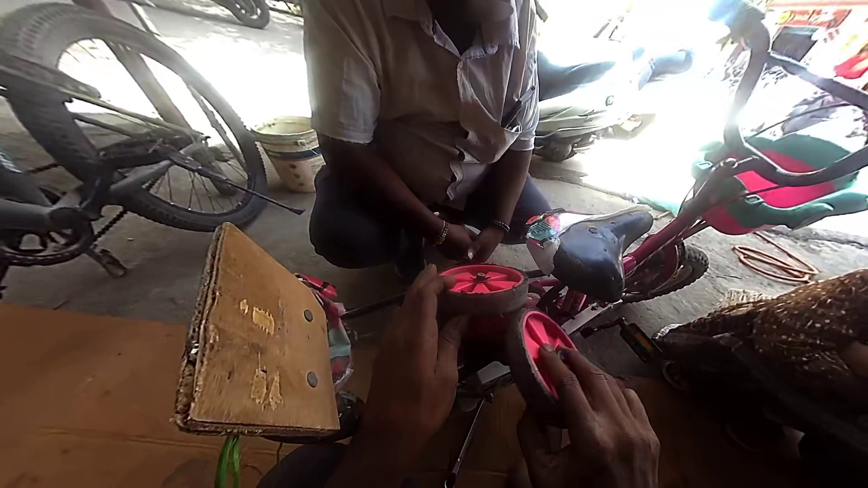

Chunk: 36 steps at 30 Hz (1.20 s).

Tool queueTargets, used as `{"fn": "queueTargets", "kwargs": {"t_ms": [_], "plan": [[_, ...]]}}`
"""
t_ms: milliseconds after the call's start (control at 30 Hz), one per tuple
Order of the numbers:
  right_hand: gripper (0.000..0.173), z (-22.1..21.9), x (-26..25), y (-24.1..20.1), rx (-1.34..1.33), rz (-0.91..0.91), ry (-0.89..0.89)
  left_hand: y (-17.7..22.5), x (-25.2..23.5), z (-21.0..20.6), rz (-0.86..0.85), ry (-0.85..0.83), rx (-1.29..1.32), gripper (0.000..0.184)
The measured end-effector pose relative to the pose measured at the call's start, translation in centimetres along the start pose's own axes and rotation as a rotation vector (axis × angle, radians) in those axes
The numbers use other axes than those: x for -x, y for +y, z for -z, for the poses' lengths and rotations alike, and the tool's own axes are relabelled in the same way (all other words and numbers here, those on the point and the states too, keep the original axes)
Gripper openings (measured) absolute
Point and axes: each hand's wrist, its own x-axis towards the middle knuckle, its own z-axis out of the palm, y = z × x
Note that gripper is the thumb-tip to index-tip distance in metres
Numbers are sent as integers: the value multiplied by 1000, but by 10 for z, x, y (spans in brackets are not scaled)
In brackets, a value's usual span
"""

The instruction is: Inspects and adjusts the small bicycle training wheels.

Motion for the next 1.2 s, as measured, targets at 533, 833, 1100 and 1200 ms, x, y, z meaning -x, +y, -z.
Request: {"fn": "queueTargets", "kwargs": {"t_ms": [533,833,1100,1200], "plan": [[43,-37,-45,48,-20,143,-232,1,10,-5,-156,4,-158,47],[29,-54,-30,54,-212,181,-167,6,9,-8,-238,65,-341,36],[37,-60,-18,56,-393,147,-45,4,15,1,-22,145,301,49],[36,-63,-11,52,-427,100,88,7,13,6,37,347,620,50]]}}
